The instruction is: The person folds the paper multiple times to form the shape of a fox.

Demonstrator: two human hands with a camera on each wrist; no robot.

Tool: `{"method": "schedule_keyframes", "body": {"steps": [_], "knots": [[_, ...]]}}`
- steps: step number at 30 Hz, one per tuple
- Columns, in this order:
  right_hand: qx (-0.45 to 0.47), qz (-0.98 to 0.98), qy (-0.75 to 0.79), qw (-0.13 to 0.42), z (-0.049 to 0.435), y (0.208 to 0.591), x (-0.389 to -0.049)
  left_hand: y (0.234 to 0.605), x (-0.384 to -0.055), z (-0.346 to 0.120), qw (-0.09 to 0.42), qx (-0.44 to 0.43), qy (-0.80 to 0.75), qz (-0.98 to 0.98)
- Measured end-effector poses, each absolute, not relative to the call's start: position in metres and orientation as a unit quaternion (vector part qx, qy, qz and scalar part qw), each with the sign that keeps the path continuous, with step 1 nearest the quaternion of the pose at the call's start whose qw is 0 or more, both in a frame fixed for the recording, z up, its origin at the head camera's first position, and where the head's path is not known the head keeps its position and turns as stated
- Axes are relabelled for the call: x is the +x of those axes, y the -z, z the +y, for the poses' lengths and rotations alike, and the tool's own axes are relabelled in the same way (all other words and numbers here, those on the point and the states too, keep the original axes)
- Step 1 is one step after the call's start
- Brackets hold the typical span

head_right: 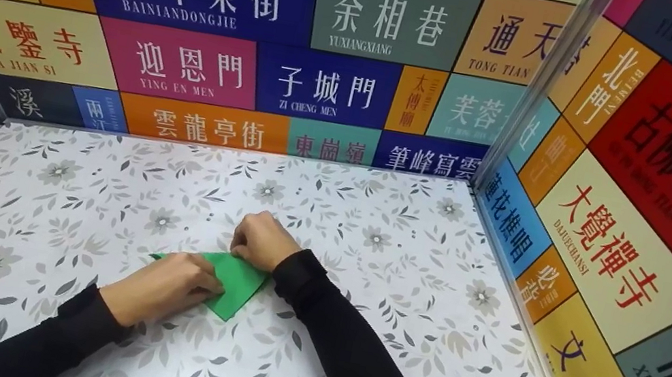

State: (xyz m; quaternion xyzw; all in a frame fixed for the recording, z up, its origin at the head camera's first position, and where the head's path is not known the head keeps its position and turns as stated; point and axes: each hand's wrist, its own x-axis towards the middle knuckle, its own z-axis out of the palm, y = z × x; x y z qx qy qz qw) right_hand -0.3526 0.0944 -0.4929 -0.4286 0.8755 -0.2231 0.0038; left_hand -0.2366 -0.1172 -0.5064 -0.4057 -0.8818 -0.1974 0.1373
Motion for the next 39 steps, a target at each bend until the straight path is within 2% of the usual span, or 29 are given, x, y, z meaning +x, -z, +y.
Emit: {"method": "schedule_keyframes", "body": {"steps": [9,22,24,29,30,39], "knots": [[-0.395,0.892,0.219,0.011,0.090,0.491,-0.353,0.506,-0.237,-0.118,0.115,-0.390,0.189,-0.894],[-0.358,0.899,0.253,0.008,0.091,0.495,-0.357,0.505,-0.238,-0.119,0.113,-0.391,0.191,-0.893],[-0.363,0.895,0.258,0.001,0.092,0.508,-0.367,0.505,-0.238,-0.120,0.110,-0.390,0.191,-0.894],[-0.350,0.899,0.263,0.004,0.092,0.507,-0.366,0.505,-0.239,-0.120,0.105,-0.382,0.193,-0.897],[-0.339,0.903,0.262,0.011,0.090,0.494,-0.356,0.506,-0.239,-0.120,0.103,-0.380,0.194,-0.898],[-0.301,0.919,0.253,0.010,0.099,0.494,-0.358,0.506,-0.240,-0.119,0.093,-0.371,0.203,-0.901]]}}
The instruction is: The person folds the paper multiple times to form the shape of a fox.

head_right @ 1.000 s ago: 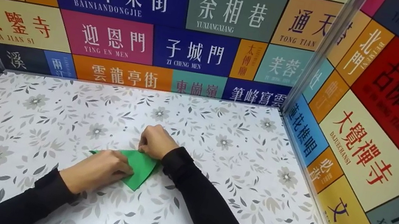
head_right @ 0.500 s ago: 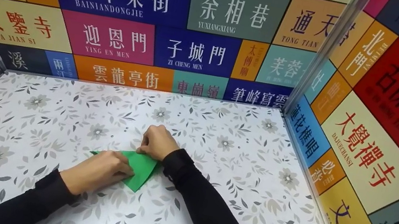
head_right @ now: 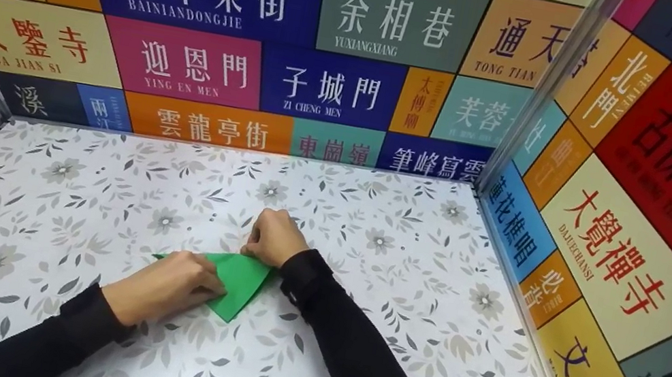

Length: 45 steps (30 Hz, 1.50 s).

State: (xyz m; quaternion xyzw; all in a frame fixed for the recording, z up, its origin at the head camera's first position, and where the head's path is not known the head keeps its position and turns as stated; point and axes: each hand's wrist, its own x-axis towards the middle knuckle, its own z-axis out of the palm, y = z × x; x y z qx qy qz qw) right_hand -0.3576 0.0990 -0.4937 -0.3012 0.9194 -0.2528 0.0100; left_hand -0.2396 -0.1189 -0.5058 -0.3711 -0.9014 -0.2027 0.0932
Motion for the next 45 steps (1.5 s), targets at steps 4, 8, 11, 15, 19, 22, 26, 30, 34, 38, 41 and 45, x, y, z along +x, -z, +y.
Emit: {"method": "schedule_keyframes", "body": {"steps": [4,8,11,15,19,22,26,30,34,38,41,45], "knots": [[-0.302,0.920,0.250,0.018,0.102,0.493,-0.359,0.505,-0.239,-0.119,0.089,-0.369,0.204,-0.902],[-0.300,0.921,0.246,0.020,0.108,0.491,-0.360,0.504,-0.239,-0.117,0.087,-0.368,0.207,-0.902],[-0.293,0.924,0.246,0.017,0.116,0.492,-0.362,0.503,-0.239,-0.116,0.085,-0.366,0.206,-0.903],[-0.289,0.925,0.247,0.017,0.126,0.494,-0.363,0.502,-0.240,-0.117,0.086,-0.367,0.202,-0.904],[-0.297,0.923,0.245,0.015,0.132,0.496,-0.363,0.503,-0.240,-0.117,0.086,-0.368,0.197,-0.904],[-0.294,0.923,0.248,0.011,0.136,0.495,-0.363,0.503,-0.241,-0.116,0.081,-0.367,0.197,-0.905],[-0.278,0.926,0.255,0.005,0.144,0.495,-0.362,0.502,-0.241,-0.116,0.077,-0.362,0.202,-0.907],[-0.266,0.929,0.256,0.004,0.152,0.495,-0.363,0.503,-0.241,-0.116,0.074,-0.357,0.207,-0.908],[-0.255,0.932,0.257,0.004,0.160,0.495,-0.363,0.503,-0.240,-0.116,0.073,-0.355,0.214,-0.907],[-0.239,0.936,0.257,0.002,0.167,0.496,-0.364,0.504,-0.239,-0.117,0.071,-0.353,0.217,-0.907],[-0.232,0.938,0.256,-0.001,0.172,0.496,-0.363,0.504,-0.239,-0.117,0.072,-0.353,0.219,-0.907],[-0.231,0.937,0.260,-0.006,0.176,0.495,-0.362,0.504,-0.238,-0.117,0.078,-0.357,0.220,-0.905]]}}
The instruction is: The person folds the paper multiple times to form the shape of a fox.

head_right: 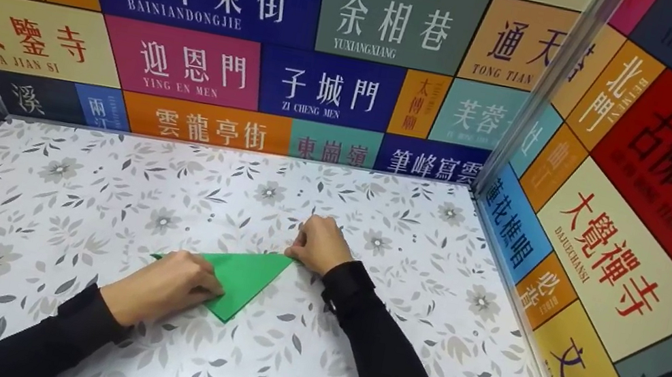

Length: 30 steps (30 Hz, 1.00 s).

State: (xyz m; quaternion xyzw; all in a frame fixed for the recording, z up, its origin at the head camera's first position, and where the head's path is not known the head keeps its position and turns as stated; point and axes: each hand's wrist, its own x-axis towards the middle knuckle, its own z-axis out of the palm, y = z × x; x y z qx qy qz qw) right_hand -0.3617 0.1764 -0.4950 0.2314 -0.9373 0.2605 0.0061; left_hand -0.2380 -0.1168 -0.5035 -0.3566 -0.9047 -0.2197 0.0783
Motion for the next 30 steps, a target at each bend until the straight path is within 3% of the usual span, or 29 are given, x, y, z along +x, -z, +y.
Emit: {"method": "schedule_keyframes", "body": {"steps": [19,30], "knots": [[0.191,-0.936,-0.297,-0.009,0.199,0.499,-0.364,0.503,-0.239,-0.116,0.078,-0.359,0.218,-0.904],[0.199,-0.939,-0.279,0.020,0.191,0.498,-0.358,0.503,-0.238,-0.117,0.089,-0.359,0.215,-0.904]]}}
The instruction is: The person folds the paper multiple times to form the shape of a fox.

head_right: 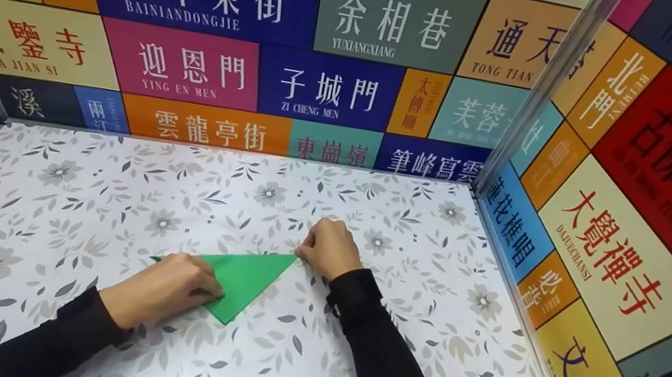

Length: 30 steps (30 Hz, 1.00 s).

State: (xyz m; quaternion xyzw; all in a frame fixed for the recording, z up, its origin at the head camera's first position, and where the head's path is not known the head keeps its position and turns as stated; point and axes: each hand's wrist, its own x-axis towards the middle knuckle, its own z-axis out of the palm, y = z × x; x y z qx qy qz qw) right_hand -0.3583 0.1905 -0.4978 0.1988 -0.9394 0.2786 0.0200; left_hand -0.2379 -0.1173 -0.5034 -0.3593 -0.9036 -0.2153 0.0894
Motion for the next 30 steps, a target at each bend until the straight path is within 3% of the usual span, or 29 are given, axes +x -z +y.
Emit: {"method": "schedule_keyframes", "body": {"steps": [16,30], "knots": [[0.292,-0.909,-0.288,0.078,0.164,0.490,-0.313,0.502,-0.238,-0.118,0.071,-0.351,0.221,-0.907],[0.355,-0.898,-0.247,0.085,0.133,0.500,-0.272,0.504,-0.240,-0.117,0.081,-0.352,0.205,-0.910]]}}
